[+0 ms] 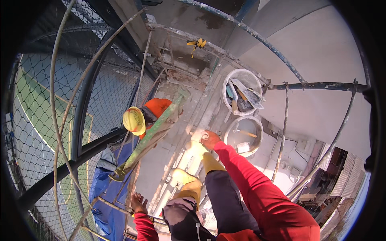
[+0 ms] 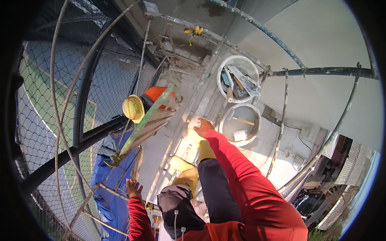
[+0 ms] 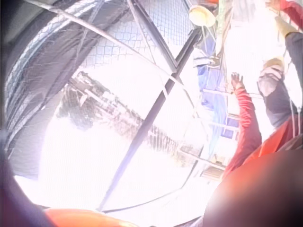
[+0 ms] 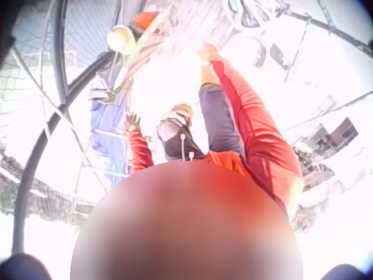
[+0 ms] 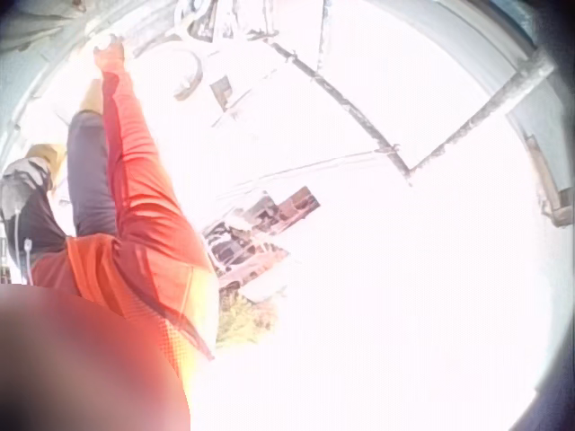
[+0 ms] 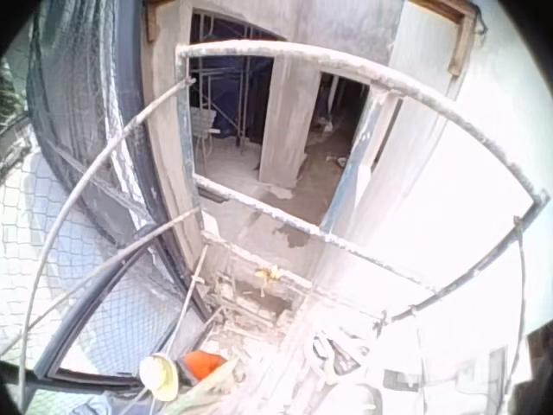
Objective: The person assembles scaffolding on a construction site. They lift and position wooden planks onto the metal frame, then secure metal poles using wire ties. Another worker is visible nearby.
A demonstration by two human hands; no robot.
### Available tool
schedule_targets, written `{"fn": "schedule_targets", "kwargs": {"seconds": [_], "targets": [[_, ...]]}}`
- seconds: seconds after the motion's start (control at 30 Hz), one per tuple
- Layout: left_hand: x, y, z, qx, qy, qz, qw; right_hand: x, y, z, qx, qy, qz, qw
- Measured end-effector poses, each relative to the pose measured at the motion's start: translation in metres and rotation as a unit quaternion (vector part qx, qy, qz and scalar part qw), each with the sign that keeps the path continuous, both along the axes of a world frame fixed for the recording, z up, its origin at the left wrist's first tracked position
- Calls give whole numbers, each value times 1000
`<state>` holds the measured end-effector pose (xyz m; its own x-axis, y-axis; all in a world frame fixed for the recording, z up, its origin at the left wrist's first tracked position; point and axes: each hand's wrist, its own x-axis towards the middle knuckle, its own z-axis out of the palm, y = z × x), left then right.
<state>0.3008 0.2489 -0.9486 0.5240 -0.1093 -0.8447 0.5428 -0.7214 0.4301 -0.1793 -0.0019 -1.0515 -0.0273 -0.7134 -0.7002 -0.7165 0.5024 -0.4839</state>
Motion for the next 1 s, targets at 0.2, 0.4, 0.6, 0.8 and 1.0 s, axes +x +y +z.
{"fn": "schedule_targets", "kwargs": {"seconds": [0.2,0.4,0.6,0.8,1.0], "targets": [[-60,57,106,-6,4,-245,969,-79,95,140,164,134,83,974],[-73,40,223,-79,77,-305,946,-84,99,271,170,148,153,962],[-46,15,303,-127,-35,-251,959,-30,49,363,36,79,187,979],[-34,60,325,-122,-92,-184,971,12,6,412,-30,14,232,972],[-55,158,297,-47,-92,-181,978,10,14,428,-13,120,322,939]]}}
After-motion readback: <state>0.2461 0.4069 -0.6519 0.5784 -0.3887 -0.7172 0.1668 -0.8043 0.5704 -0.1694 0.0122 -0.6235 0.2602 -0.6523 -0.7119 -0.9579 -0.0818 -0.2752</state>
